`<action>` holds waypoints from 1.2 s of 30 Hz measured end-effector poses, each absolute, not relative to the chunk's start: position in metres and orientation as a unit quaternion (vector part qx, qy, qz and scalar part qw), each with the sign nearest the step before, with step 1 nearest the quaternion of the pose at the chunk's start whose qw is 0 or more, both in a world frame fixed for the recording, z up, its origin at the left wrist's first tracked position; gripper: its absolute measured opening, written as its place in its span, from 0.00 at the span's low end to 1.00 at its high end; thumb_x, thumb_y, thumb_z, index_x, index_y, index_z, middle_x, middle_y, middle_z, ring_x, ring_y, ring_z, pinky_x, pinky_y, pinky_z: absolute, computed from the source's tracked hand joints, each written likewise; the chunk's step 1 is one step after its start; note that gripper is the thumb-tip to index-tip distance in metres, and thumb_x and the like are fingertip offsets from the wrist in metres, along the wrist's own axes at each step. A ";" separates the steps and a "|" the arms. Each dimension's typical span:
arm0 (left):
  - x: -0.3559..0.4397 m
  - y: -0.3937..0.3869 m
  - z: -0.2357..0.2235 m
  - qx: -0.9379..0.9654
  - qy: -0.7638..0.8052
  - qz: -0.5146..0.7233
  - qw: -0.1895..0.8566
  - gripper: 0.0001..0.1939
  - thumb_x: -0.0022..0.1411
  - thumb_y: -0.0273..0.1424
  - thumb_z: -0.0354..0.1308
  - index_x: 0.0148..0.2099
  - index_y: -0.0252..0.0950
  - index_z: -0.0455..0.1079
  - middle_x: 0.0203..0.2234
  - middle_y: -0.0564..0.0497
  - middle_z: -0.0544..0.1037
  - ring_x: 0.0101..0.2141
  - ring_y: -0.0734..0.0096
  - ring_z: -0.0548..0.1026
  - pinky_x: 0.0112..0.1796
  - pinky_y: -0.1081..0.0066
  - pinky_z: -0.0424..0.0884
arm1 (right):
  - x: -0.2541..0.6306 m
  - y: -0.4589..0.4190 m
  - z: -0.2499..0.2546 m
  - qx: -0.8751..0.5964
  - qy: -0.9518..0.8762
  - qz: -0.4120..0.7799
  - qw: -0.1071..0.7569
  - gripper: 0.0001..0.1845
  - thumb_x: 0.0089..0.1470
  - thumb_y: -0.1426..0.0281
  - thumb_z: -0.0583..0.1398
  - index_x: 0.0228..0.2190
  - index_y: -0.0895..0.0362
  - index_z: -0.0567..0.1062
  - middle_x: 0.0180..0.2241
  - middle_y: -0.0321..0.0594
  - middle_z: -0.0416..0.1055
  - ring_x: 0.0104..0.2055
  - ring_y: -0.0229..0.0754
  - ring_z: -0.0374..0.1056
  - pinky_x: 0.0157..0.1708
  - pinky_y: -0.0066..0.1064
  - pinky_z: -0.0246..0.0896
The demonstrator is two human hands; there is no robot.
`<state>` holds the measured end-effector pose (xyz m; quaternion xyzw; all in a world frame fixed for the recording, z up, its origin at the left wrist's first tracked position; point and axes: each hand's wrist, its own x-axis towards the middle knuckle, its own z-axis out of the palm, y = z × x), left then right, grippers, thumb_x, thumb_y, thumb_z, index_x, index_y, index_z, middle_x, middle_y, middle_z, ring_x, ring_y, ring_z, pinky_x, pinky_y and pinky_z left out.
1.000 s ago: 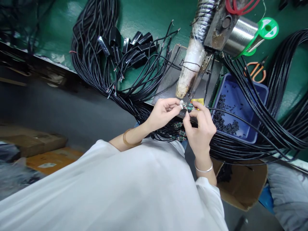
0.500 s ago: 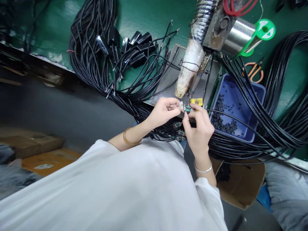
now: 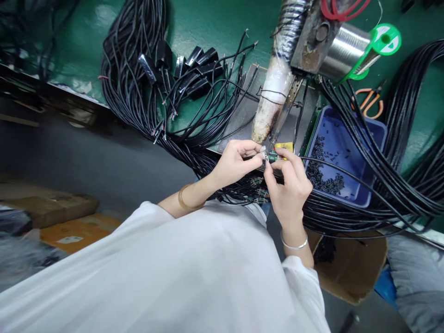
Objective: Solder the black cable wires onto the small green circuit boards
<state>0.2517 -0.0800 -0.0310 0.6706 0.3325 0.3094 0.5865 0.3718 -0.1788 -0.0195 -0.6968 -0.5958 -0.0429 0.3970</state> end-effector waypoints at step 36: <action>0.229 -0.097 -0.040 0.668 0.278 0.271 0.635 0.09 0.60 0.30 0.56 0.28 0.32 0.69 0.21 0.56 0.63 0.25 0.80 0.58 0.28 0.76 0.57 | 0.367 -0.201 -0.026 -0.721 -0.598 -0.080 0.341 0.01 0.62 0.71 0.60 0.36 0.55 0.72 0.31 0.36 0.71 0.31 0.36 0.71 0.30 0.27 0.65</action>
